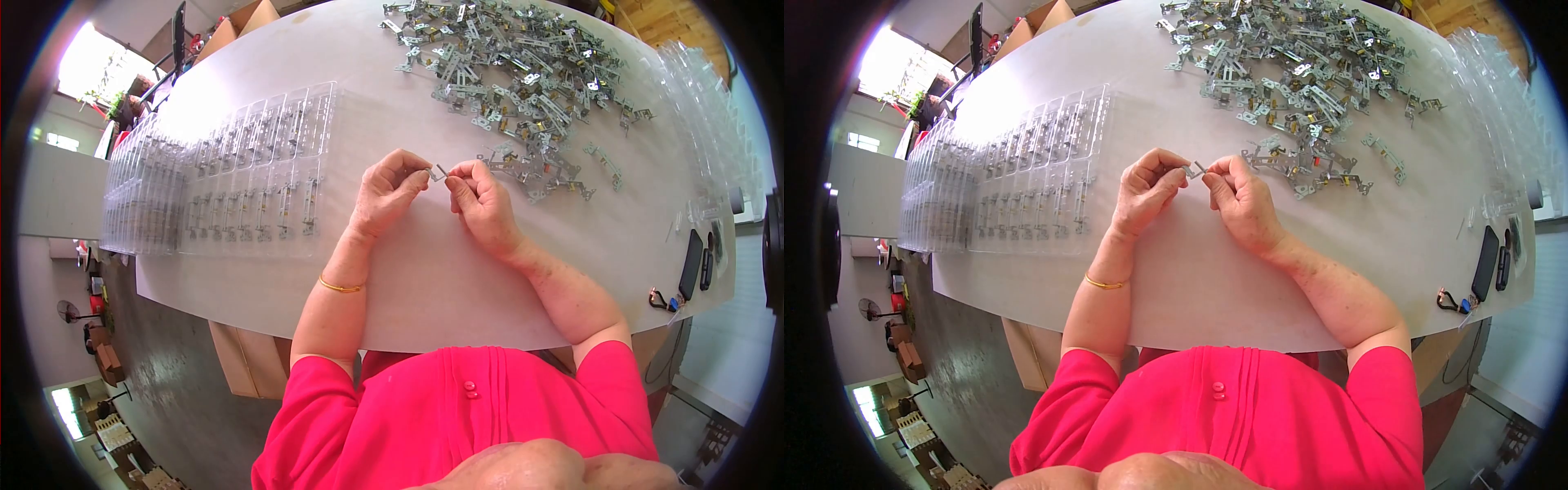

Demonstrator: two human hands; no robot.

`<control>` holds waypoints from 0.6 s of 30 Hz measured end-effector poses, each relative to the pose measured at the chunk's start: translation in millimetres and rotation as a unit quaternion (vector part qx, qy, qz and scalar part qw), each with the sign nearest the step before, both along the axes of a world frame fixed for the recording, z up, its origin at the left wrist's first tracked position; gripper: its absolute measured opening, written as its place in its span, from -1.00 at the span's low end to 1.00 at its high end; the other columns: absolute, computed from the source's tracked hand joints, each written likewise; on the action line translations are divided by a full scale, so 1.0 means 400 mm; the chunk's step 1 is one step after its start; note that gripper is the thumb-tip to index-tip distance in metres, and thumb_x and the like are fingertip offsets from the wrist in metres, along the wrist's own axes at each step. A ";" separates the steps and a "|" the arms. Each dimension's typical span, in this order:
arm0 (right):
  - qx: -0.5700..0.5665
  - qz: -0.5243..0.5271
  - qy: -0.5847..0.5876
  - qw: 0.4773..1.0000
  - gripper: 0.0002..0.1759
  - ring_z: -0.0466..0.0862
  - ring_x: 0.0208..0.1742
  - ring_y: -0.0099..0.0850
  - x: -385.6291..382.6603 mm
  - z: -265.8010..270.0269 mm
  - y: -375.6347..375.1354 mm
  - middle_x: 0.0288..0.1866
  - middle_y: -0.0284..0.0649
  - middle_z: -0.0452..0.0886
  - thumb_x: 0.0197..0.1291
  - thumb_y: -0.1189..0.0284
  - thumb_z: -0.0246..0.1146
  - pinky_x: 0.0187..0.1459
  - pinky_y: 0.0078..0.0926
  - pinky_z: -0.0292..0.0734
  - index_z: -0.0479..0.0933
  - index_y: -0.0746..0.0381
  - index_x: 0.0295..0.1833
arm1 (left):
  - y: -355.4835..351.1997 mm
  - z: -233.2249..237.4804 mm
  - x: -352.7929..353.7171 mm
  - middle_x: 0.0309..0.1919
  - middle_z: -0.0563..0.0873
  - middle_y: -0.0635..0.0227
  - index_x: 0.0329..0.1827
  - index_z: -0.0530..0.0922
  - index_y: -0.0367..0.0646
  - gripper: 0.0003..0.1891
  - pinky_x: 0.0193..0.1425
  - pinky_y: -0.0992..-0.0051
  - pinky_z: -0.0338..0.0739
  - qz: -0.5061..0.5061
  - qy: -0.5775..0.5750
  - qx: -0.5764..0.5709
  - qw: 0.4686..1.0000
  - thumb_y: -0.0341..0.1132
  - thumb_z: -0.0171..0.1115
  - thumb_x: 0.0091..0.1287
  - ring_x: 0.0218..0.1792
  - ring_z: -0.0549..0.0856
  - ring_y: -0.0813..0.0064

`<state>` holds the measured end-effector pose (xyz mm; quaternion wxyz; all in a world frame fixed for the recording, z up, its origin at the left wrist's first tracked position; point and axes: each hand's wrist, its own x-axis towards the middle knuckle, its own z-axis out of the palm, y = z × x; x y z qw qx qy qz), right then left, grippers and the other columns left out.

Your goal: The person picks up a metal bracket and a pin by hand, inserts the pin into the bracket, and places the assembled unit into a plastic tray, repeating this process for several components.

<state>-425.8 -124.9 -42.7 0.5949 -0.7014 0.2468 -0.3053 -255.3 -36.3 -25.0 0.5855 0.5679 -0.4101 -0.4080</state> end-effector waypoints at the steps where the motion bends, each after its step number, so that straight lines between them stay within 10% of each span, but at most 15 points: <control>1: 0.000 0.000 0.000 1.000 -0.84 0.48 -0.51 -0.66 -0.002 0.009 0.000 -0.51 -0.37 0.54 0.50 0.39 0.19 -0.47 -0.61 0.39 0.47 0.28 -0.02 | 0.000 0.000 0.000 -0.38 0.68 0.44 -0.08 0.61 -0.28 -0.87 -0.28 0.65 0.50 0.000 0.000 0.000 1.000 -0.42 0.28 0.39 -0.36 0.60 0.71; 18: 0.277 0.122 -0.068 0.951 -0.81 0.63 -0.26 -0.50 -0.012 0.031 -0.028 -0.18 -0.25 0.61 0.49 0.45 0.05 -0.08 -0.49 0.59 0.51 0.29 0.04 | 0.007 0.021 0.017 -0.45 0.67 0.44 -0.23 0.56 -0.17 -0.89 -0.52 0.70 0.27 -0.052 0.050 0.029 0.997 -0.41 0.35 0.31 -0.55 0.47 0.78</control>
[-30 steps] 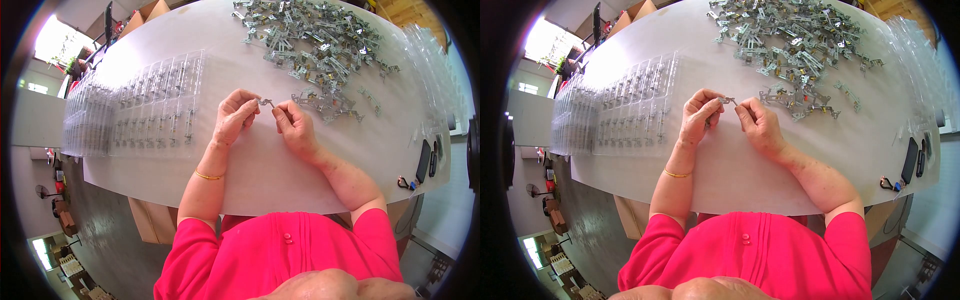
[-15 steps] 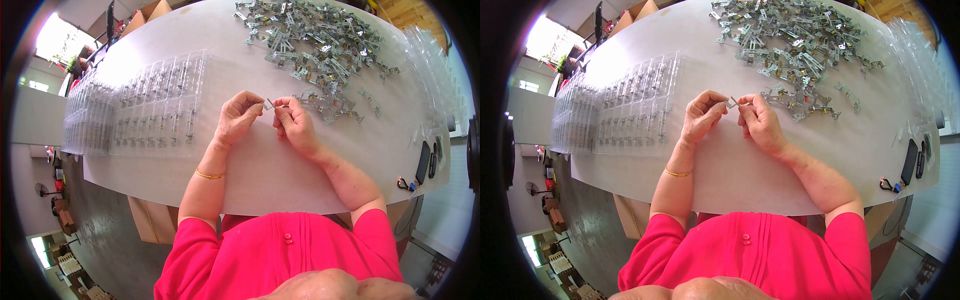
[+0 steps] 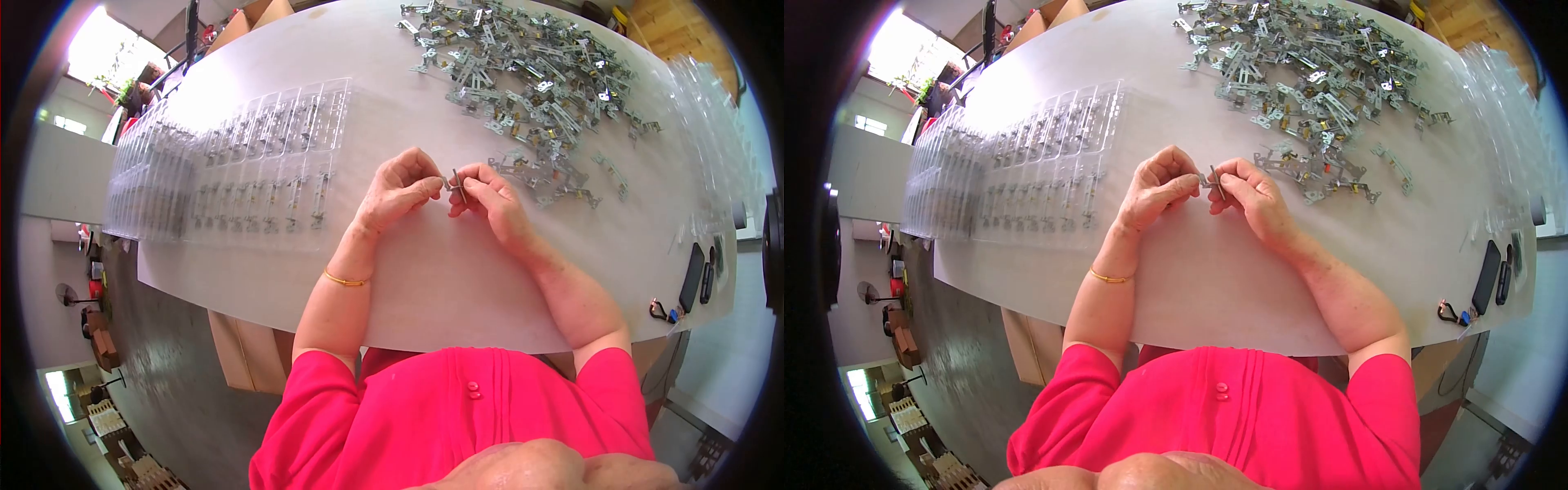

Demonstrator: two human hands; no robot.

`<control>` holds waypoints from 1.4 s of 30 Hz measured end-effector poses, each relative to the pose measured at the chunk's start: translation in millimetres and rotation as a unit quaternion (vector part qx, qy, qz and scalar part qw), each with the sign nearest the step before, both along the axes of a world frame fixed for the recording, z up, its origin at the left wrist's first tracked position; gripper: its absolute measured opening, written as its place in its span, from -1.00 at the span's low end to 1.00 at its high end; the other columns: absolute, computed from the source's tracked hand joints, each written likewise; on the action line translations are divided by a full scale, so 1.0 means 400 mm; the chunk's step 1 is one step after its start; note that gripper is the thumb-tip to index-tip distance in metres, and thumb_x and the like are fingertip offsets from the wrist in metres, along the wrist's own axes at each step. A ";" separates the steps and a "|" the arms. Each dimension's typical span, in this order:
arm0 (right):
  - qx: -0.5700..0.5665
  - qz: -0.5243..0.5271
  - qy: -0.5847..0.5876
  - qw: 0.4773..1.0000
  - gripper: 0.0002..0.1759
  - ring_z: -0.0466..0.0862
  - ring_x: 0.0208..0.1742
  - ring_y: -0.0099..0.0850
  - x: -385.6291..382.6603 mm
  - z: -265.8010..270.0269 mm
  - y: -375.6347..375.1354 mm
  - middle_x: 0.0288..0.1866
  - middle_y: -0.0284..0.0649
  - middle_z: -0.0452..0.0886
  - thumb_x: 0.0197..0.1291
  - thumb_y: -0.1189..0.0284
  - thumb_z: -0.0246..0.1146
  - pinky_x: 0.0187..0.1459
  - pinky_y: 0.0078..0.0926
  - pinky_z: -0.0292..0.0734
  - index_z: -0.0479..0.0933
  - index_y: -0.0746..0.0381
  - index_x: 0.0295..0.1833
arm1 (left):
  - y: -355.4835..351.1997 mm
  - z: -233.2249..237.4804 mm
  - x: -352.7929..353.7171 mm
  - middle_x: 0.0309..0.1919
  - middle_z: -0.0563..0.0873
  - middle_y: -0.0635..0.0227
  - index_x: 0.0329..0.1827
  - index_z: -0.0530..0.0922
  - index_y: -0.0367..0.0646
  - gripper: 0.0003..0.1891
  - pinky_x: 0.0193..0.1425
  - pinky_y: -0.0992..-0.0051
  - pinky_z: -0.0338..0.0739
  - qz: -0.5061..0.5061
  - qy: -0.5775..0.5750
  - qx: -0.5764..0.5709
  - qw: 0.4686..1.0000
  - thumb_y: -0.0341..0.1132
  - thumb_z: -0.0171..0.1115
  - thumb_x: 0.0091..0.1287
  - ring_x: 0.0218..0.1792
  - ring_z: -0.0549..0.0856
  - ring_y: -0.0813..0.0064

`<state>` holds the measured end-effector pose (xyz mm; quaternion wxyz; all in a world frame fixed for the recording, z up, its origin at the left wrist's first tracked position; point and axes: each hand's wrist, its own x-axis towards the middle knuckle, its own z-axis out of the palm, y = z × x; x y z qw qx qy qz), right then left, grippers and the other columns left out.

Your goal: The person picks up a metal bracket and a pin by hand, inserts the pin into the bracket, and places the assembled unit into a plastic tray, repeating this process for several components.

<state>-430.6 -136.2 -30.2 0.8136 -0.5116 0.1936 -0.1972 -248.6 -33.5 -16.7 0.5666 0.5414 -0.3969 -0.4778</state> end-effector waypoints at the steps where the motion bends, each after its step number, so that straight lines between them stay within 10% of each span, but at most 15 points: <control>1: 0.000 0.002 -0.001 1.000 -0.81 0.63 -0.26 -0.50 0.000 0.005 0.001 -0.18 -0.25 0.61 0.49 0.45 0.05 -0.08 -0.49 0.59 0.51 0.29 0.04 | 0.001 0.001 0.004 -0.45 0.67 0.44 -0.23 0.56 -0.17 -0.89 -0.52 0.70 0.27 0.002 -0.001 0.000 1.000 -0.41 0.35 0.31 -0.55 0.47 0.78; 19: -0.052 -0.088 -0.032 0.994 -0.86 0.53 -0.13 -0.63 0.003 -0.024 0.007 -0.11 -0.32 0.61 0.55 0.37 0.10 -0.02 -0.61 0.45 0.48 0.20 -0.09 | 0.002 0.017 -0.005 -0.47 0.67 0.40 -0.25 0.56 -0.15 -0.85 -0.56 0.67 0.28 -0.116 0.025 0.090 0.989 -0.32 0.38 0.30 -0.58 0.49 0.73; 30: -0.495 -0.114 -0.057 0.860 -0.92 0.59 0.02 -0.45 0.000 -0.021 0.011 0.05 -0.23 0.60 0.38 0.57 0.25 0.05 -0.47 0.52 0.50 0.23 -0.09 | 0.000 0.015 0.004 -0.41 0.71 0.29 -0.17 0.54 -0.18 -0.78 -0.58 0.60 0.34 -0.037 0.122 0.087 0.988 -0.20 0.28 0.44 -0.59 0.55 0.64; 37: -0.193 -0.149 -0.127 0.962 -0.97 0.61 -0.08 -0.55 0.008 -0.022 0.022 -0.01 -0.29 0.60 0.48 0.52 0.18 -0.02 -0.55 0.53 0.50 0.25 -0.06 | -0.011 -0.036 0.020 -0.16 0.76 0.08 0.00 0.56 -0.28 -0.77 -0.38 0.44 0.60 -0.092 0.273 -0.006 0.958 -0.27 0.22 0.47 -0.39 0.74 0.36; 42: -0.085 -0.162 -0.121 0.976 -0.91 0.64 -0.11 -0.54 0.010 -0.032 0.018 0.01 -0.29 0.60 0.51 0.45 0.16 -0.04 -0.54 0.53 0.52 0.23 -0.01 | -0.015 -0.039 -0.005 0.25 0.61 0.00 0.30 0.50 -0.33 -0.62 0.28 0.21 0.58 -0.046 0.146 -0.139 0.978 -0.33 0.18 0.51 0.23 0.64 0.17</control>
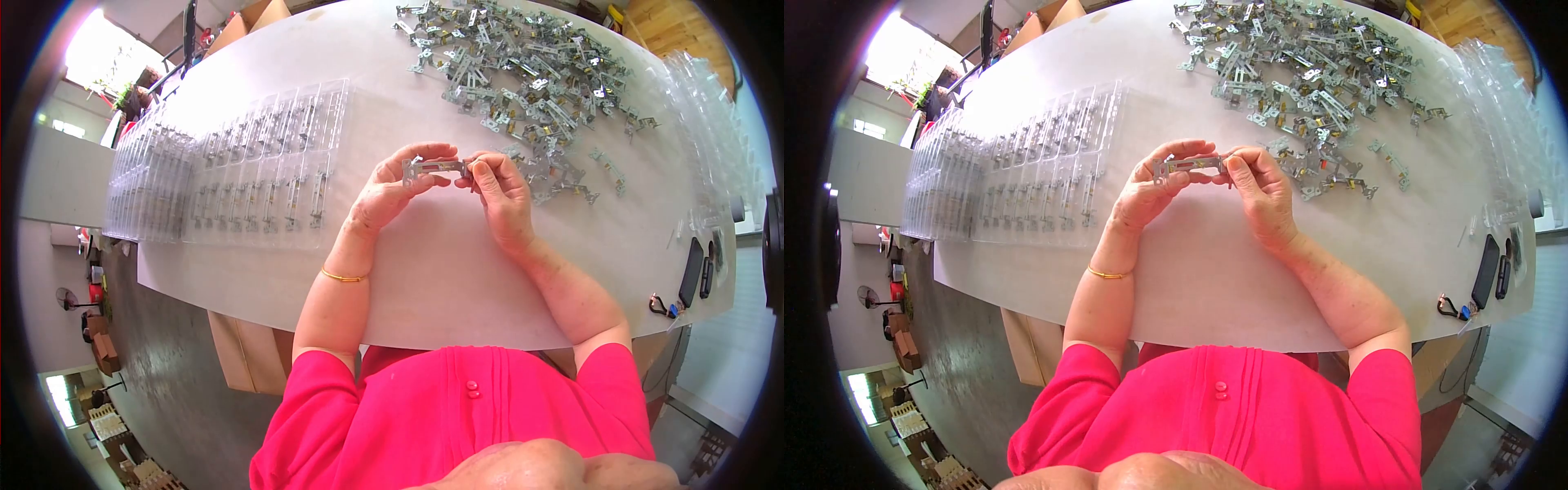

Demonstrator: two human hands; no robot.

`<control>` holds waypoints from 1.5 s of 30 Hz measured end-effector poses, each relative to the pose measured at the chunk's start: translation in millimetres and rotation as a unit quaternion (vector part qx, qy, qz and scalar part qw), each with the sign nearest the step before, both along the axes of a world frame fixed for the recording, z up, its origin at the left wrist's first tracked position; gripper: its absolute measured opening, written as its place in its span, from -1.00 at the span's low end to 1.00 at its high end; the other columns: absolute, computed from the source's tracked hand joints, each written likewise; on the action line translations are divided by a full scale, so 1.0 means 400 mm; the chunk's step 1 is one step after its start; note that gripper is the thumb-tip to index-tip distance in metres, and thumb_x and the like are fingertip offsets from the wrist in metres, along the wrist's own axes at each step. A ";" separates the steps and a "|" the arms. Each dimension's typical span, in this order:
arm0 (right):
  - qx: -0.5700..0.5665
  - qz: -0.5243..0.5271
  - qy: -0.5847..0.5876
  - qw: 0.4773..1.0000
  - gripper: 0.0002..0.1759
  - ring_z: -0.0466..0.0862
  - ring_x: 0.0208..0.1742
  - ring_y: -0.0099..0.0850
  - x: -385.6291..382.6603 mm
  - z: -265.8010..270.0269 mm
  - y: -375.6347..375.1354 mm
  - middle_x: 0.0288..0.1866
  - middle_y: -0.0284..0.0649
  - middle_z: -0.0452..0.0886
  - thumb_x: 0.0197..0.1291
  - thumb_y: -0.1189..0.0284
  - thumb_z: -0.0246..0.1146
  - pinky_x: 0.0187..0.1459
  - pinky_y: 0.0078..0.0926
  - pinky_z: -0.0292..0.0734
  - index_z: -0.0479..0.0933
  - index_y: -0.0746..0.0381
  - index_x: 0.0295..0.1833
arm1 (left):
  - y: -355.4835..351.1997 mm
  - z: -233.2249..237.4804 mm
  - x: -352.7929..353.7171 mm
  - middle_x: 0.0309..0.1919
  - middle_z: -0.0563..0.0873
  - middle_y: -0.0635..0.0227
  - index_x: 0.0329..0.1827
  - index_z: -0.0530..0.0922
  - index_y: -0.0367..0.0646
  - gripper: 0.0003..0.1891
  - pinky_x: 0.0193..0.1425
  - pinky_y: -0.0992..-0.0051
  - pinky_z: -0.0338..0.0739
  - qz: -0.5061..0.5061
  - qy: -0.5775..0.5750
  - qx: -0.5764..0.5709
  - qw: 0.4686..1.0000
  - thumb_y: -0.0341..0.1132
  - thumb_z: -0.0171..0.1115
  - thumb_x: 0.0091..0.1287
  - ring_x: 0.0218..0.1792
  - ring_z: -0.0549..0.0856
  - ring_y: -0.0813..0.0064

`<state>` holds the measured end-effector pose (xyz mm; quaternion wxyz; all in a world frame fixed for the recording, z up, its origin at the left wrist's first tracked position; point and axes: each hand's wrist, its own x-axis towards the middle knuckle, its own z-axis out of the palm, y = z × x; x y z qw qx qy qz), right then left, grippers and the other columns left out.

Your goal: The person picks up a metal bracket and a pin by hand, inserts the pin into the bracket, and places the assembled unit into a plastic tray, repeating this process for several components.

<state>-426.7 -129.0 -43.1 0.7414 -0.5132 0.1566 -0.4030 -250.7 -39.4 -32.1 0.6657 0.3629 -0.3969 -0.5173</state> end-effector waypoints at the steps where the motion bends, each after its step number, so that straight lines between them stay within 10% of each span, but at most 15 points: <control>1: -0.001 0.000 0.000 1.000 -0.91 0.64 -0.11 -0.54 0.001 -0.004 -0.001 0.01 -0.29 0.60 0.51 0.45 0.16 -0.04 -0.54 0.53 0.52 0.23 -0.01 | -0.001 -0.005 0.002 0.25 0.61 0.00 0.30 0.50 -0.33 -0.62 0.28 0.21 0.58 0.000 0.000 -0.001 1.000 -0.33 0.18 0.51 0.23 0.64 0.17; 13: -0.114 -0.052 0.047 0.991 -0.89 0.46 -0.40 -0.73 0.002 0.007 0.021 -0.34 -0.42 0.59 0.50 0.39 0.21 -0.32 -0.73 0.40 0.54 0.20 -0.03 | -0.001 -0.016 0.006 -0.24 0.75 0.24 -0.10 0.65 -0.29 -0.71 0.04 0.42 0.61 0.078 -0.038 0.063 0.994 -0.20 0.14 0.56 -0.13 0.73 0.45; 18: -0.109 0.048 0.129 0.984 -0.88 0.31 -0.53 -0.76 -0.010 0.015 0.022 -0.59 -0.56 0.40 0.50 0.37 0.22 -0.46 -0.75 0.21 0.57 0.17 -0.01 | 0.003 0.007 -0.019 -0.47 0.52 0.42 -0.20 0.59 -0.28 -0.72 -0.21 0.42 0.62 0.101 -0.111 0.138 0.979 -0.26 0.02 0.54 -0.42 0.59 0.53; 25: -0.147 -0.006 0.141 0.979 -0.88 0.38 -0.48 -0.73 0.000 0.024 0.035 -0.50 -0.51 0.45 0.49 0.40 0.23 -0.44 -0.69 0.31 0.57 0.20 0.00 | 0.004 0.023 -0.028 -0.54 0.45 0.43 -0.27 0.56 -0.28 -0.75 -0.36 0.52 0.48 0.128 -0.200 0.121 0.964 -0.29 0.00 0.47 -0.50 0.47 0.60; 33: -0.170 -0.016 0.149 0.974 -0.94 0.46 -0.44 -0.70 -0.005 0.025 0.035 -0.45 -0.45 0.50 0.48 0.46 0.20 -0.41 -0.66 0.39 0.53 0.22 -0.06 | -0.002 0.014 -0.049 -0.46 0.59 0.02 -0.25 0.51 -0.27 -0.82 -0.29 0.22 0.50 0.201 -0.432 0.059 0.877 -0.35 0.04 0.46 -0.42 0.61 -0.01; 45: -0.225 -0.063 0.169 0.957 -0.93 0.34 -0.51 -0.71 -0.001 0.020 0.030 -0.53 -0.46 0.42 0.42 0.48 0.27 -0.48 -0.62 0.30 0.54 0.24 -0.10 | 0.002 0.014 -0.039 -0.48 0.60 0.05 -0.25 0.52 -0.24 -0.86 -0.32 0.24 0.49 0.234 -0.535 0.072 0.809 -0.37 0.06 0.46 -0.45 0.63 0.04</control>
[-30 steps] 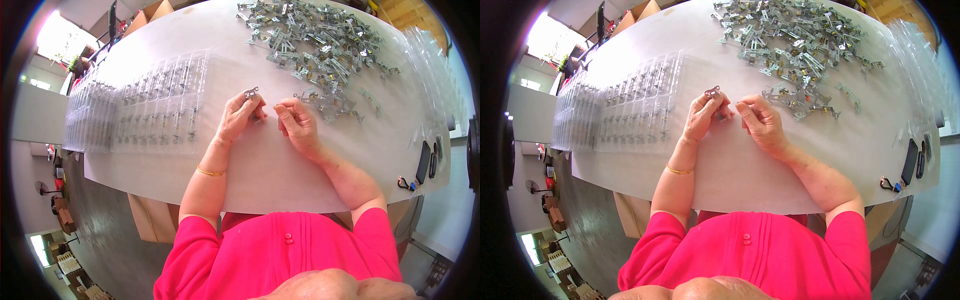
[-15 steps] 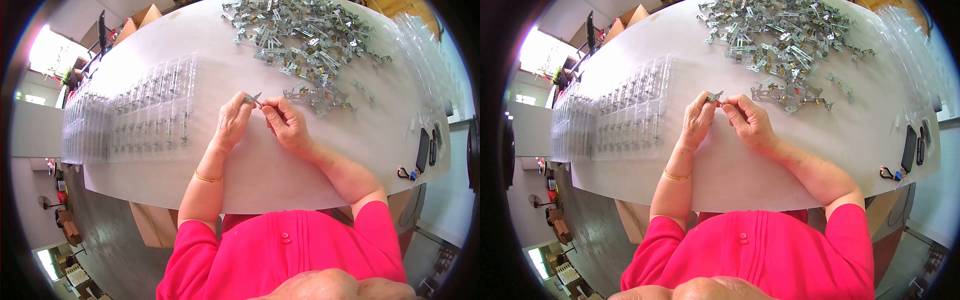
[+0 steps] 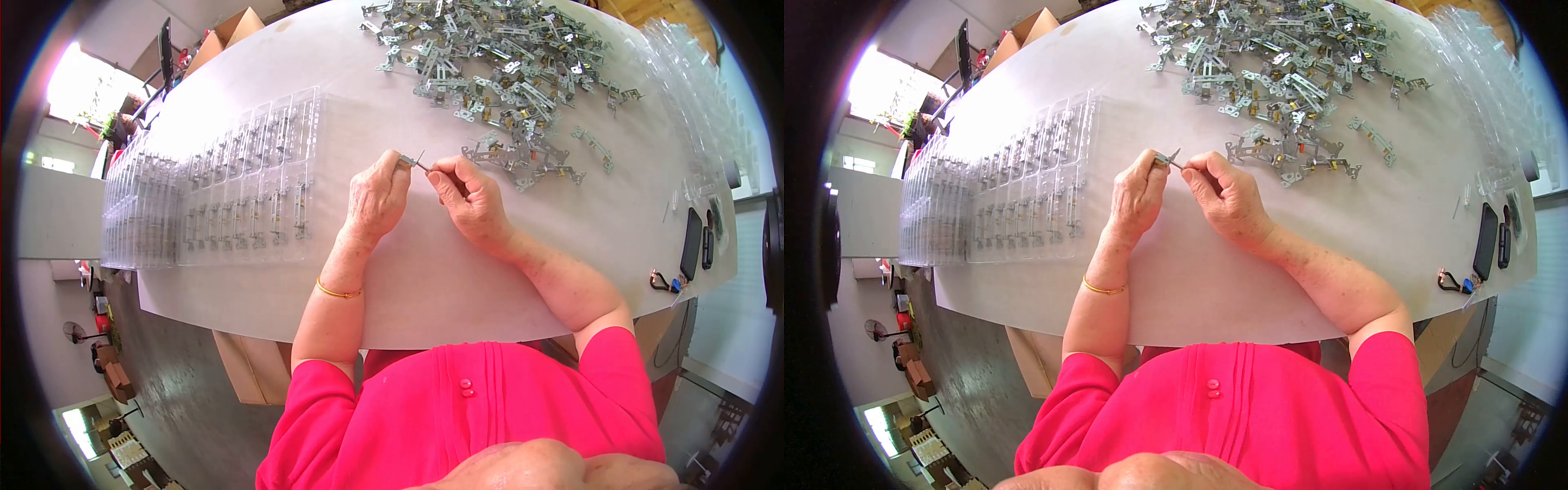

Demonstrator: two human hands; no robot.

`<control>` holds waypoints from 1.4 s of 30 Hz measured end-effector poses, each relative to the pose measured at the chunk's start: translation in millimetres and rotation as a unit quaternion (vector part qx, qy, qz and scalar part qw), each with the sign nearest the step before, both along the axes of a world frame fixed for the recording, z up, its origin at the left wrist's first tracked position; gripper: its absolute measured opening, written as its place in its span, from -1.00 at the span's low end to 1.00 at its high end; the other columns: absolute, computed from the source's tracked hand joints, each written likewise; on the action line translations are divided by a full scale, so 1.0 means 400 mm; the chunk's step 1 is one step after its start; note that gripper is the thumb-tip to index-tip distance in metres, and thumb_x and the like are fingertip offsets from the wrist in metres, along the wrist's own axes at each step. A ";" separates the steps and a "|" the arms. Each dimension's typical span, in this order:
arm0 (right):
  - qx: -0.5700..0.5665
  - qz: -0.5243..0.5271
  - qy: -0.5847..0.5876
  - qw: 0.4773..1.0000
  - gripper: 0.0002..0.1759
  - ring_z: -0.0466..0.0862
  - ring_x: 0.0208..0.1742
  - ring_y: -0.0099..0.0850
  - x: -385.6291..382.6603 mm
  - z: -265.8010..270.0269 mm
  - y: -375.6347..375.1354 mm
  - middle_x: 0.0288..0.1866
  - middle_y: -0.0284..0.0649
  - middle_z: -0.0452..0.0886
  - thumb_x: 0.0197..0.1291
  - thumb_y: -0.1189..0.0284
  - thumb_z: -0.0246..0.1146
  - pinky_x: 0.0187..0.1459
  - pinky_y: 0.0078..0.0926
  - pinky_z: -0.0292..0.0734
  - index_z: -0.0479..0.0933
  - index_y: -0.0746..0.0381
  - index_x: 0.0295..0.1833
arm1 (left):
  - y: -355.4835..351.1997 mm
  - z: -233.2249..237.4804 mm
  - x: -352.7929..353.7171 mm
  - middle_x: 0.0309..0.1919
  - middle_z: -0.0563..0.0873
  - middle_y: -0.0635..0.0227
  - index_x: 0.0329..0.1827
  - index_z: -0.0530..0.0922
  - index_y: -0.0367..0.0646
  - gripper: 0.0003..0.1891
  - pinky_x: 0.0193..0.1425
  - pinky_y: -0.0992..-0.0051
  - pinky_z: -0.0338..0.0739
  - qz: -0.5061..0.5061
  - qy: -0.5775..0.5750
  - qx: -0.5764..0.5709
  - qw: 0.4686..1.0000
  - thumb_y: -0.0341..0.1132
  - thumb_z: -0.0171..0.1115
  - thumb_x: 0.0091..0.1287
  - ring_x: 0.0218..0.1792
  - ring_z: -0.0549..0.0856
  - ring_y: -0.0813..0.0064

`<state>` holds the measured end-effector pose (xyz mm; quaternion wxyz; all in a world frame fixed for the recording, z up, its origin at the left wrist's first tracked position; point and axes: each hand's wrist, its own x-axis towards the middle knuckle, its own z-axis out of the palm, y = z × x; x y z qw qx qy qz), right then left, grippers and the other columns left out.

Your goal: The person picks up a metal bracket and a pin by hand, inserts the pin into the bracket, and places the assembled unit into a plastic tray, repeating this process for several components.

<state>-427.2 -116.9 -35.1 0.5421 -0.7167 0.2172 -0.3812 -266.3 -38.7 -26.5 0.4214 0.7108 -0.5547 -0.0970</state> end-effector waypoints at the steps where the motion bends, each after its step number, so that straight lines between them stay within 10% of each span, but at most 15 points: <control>1: 0.000 0.000 0.000 1.000 -0.93 0.34 -0.51 -0.71 -0.001 -0.002 -0.002 -0.53 -0.46 0.42 0.42 0.48 0.27 -0.48 -0.62 0.30 0.54 0.24 -0.10 | 0.000 -0.001 0.001 -0.48 0.60 0.05 -0.25 0.52 -0.24 -0.86 -0.32 0.24 0.49 0.000 0.000 0.000 1.000 -0.37 0.06 0.46 -0.45 0.63 0.04; 16: 0.069 0.024 -0.013 0.997 -0.80 0.43 -0.42 -0.68 -0.003 0.006 0.001 -0.44 -0.38 0.51 0.46 0.47 0.23 -0.38 -0.61 0.40 0.44 0.25 0.10 | -0.004 -0.001 -0.017 -0.51 0.60 0.07 -0.32 0.48 -0.19 -0.89 -0.37 0.15 0.47 -0.030 -0.119 -0.016 0.992 -0.39 0.15 0.39 -0.45 0.62 -0.02; 31: -0.105 -0.068 -0.027 0.992 -0.94 0.38 -0.39 -0.61 0.006 0.003 -0.019 -0.27 -0.36 0.40 0.34 0.49 0.34 -0.36 -0.59 0.34 0.59 0.21 -0.13 | -0.003 -0.008 -0.027 -0.55 0.62 0.14 -0.38 0.44 -0.17 -0.87 -0.40 0.14 0.49 -0.091 -0.175 -0.008 0.980 -0.39 0.19 0.31 -0.50 0.63 0.02; 36: 0.082 -0.029 -0.033 0.996 -0.94 0.35 -0.44 -0.72 0.005 -0.006 -0.022 -0.40 -0.48 0.49 0.41 0.48 0.29 -0.41 -0.65 0.32 0.57 0.22 -0.12 | -0.005 -0.006 -0.003 -0.64 0.42 0.33 -0.37 0.53 -0.25 -0.75 -0.45 0.40 0.33 -0.026 0.137 -0.015 0.990 -0.28 0.09 0.42 -0.59 0.46 0.48; 42: 0.059 -0.010 -0.003 0.998 -0.92 0.39 -0.42 -0.75 0.007 -0.010 -0.017 -0.42 -0.48 0.54 0.42 0.45 0.29 -0.39 -0.67 0.35 0.56 0.23 -0.13 | 0.000 0.002 0.006 -0.64 0.37 0.53 -0.40 0.55 -0.22 -0.72 -0.47 0.56 0.21 -0.019 0.237 0.037 0.971 -0.23 0.08 0.42 -0.56 0.31 0.71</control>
